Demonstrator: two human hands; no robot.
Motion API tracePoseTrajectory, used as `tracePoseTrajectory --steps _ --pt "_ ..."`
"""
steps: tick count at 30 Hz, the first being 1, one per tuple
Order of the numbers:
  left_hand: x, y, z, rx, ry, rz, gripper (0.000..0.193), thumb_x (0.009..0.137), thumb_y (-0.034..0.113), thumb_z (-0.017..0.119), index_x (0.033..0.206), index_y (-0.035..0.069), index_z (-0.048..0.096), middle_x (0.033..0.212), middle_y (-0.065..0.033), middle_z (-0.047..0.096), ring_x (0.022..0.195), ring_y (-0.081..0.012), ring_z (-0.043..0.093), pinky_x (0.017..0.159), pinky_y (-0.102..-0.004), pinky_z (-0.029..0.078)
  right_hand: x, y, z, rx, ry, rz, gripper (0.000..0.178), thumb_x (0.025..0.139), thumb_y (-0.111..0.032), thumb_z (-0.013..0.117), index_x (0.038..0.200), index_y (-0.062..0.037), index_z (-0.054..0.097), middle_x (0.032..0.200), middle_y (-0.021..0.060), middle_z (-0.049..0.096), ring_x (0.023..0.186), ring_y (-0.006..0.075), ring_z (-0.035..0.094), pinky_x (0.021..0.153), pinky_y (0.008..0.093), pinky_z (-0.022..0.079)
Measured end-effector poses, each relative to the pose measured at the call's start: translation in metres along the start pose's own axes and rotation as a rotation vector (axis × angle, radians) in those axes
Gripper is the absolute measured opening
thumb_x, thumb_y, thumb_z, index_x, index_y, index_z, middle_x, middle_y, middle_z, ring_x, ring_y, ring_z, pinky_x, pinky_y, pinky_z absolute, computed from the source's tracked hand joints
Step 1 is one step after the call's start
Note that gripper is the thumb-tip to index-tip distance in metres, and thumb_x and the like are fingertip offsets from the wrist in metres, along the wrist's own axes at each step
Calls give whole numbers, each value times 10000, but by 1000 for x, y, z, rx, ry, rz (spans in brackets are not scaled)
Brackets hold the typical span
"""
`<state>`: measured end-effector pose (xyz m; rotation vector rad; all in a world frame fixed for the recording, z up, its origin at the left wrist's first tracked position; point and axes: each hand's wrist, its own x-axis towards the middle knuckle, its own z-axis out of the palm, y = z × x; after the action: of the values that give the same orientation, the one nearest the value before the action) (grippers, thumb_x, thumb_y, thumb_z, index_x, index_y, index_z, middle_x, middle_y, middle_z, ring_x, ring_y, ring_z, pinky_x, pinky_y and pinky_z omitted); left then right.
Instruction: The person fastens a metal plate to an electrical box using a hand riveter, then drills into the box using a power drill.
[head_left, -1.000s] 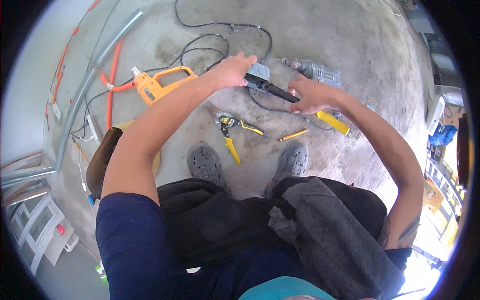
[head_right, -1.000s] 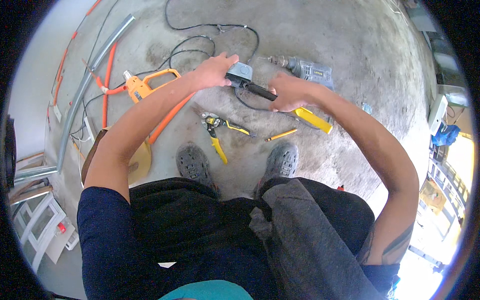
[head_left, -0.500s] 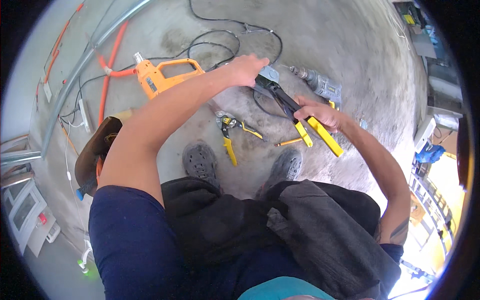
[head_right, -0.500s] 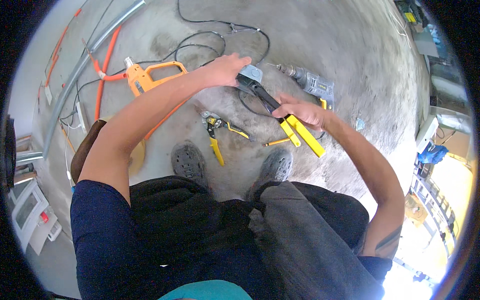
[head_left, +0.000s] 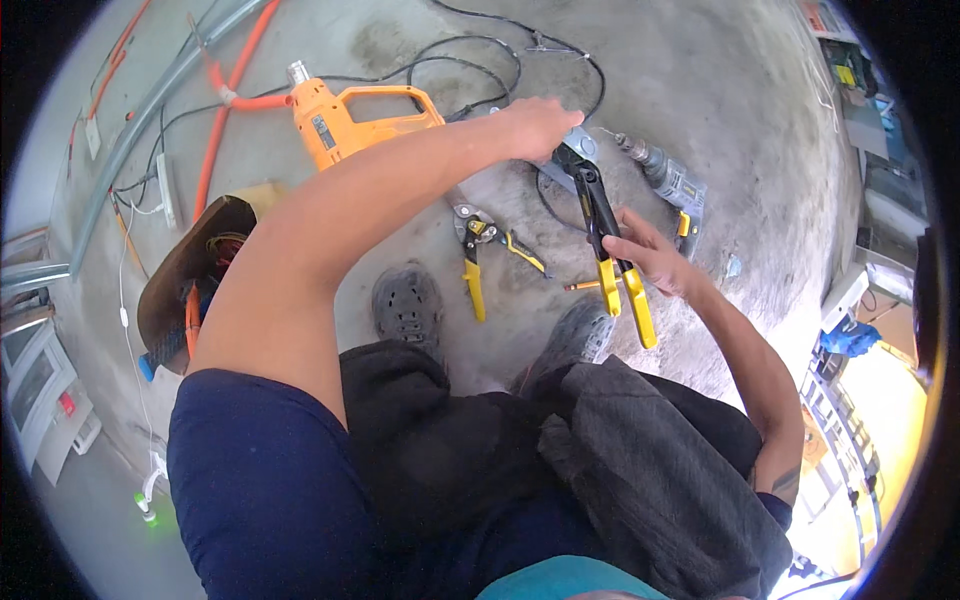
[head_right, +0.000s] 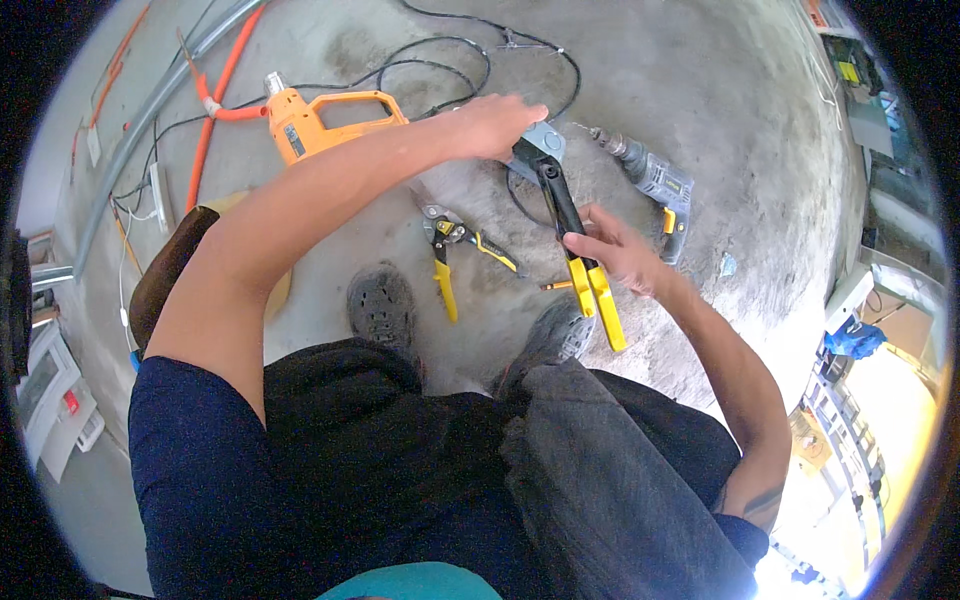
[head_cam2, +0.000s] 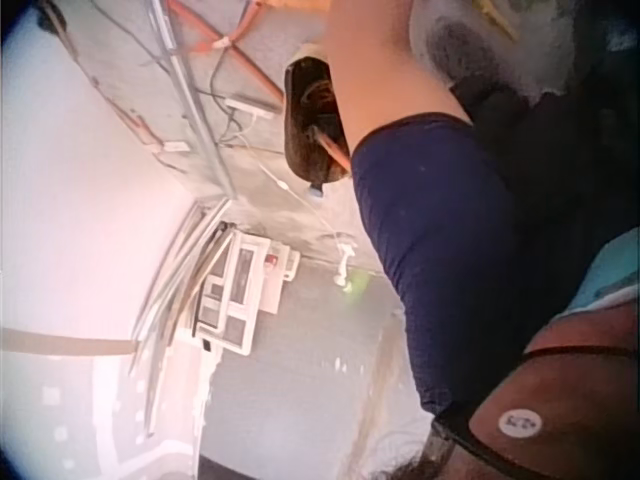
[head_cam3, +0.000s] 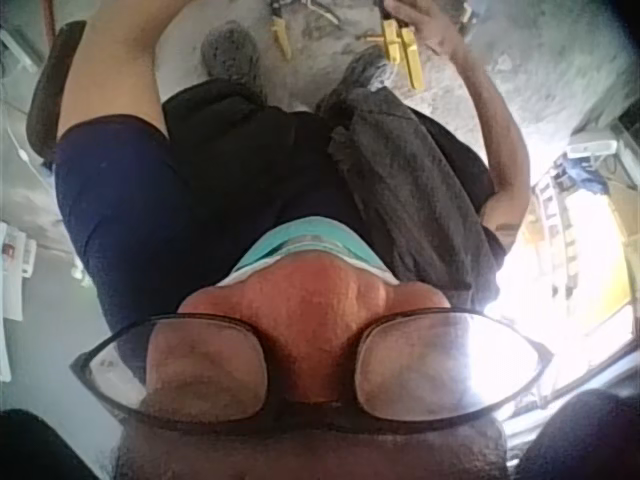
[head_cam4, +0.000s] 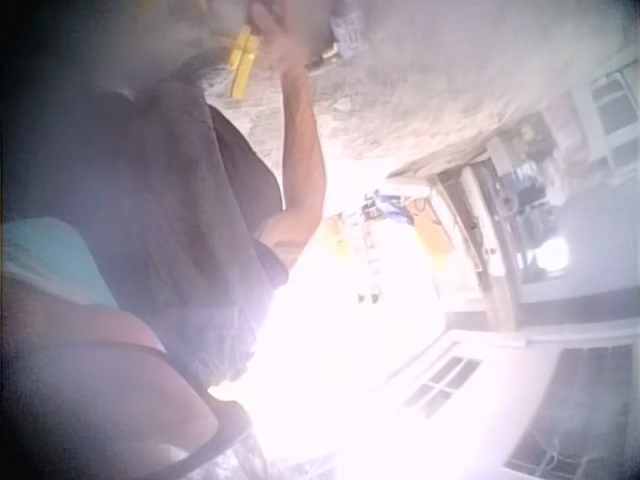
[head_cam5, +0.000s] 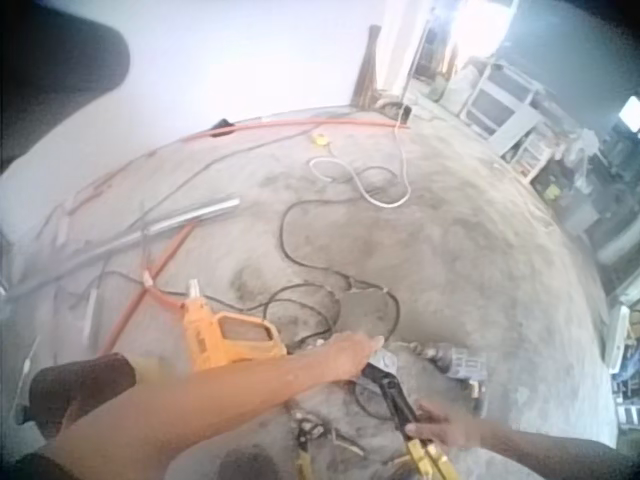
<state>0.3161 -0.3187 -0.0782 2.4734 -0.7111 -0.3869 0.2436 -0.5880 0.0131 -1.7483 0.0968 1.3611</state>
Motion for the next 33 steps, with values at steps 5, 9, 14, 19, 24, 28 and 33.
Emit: tracePoseTrajectory --steps 5,9,14,19,24,28,33 --pt "3 3 -2 17 -49 -51 704 696 124 874 1308 62 531 1114 -247 667 1012 -453 685 839 -520 571 -3 10 8 -42 192 -38 454 1009 -321 647 1337 -88 436 1066 84 599 997 150 548 934 345 438" --pt "9 -2 -9 54 -139 -103 757 655 164 901 1317 58 549 1060 -232 709 1041 -417 693 851 -486 583 5 -14 8 -5 186 15 502 1006 -260 614 1416 -74 391 1133 110 640 1067 189 599 975 359 490" --pt "35 -7 -19 32 -223 -132 874 652 189 914 1410 33 507 1128 -222 716 1080 -376 694 883 -463 575 26 -38 -33 -47 168 208 316 990 -291 636 1115 -1 623 1050 107 707 923 208 716 926 374 591" --pt "48 -18 -17 52 -341 -203 979 679 211 913 1503 15 423 1303 -202 663 1193 -352 649 993 -458 531 39 -65 -45 -142 65 303 338 986 -333 672 1097 -19 619 1034 108 718 941 214 722 932 390 597" --pt "49 -15 -16 11 -370 -230 985 667 208 917 1503 22 430 1349 -203 635 1243 -357 616 1024 -459 514 32 -80 -43 -203 56 372 287 955 -236 726 1091 -10 613 1038 103 706 989 234 714 955 427 593" --pt "43 -17 -13 18 -321 -180 957 644 196 922 1467 14 468 1299 -223 656 1201 -371 639 989 -465 531 30 -83 -39 -336 47 369 278 945 -224 734 1080 -17 607 1054 103 697 987 223 708 933 400 600" --pt "32 -17 -1 -3 -188 -60 745 622 153 908 1268 8 566 1081 -233 717 1057 -414 687 888 -482 562 31 -44 -36 -473 29 263 222 943 -230 735 961 -52 604 821 27 621 765 126 587 654 306 487"
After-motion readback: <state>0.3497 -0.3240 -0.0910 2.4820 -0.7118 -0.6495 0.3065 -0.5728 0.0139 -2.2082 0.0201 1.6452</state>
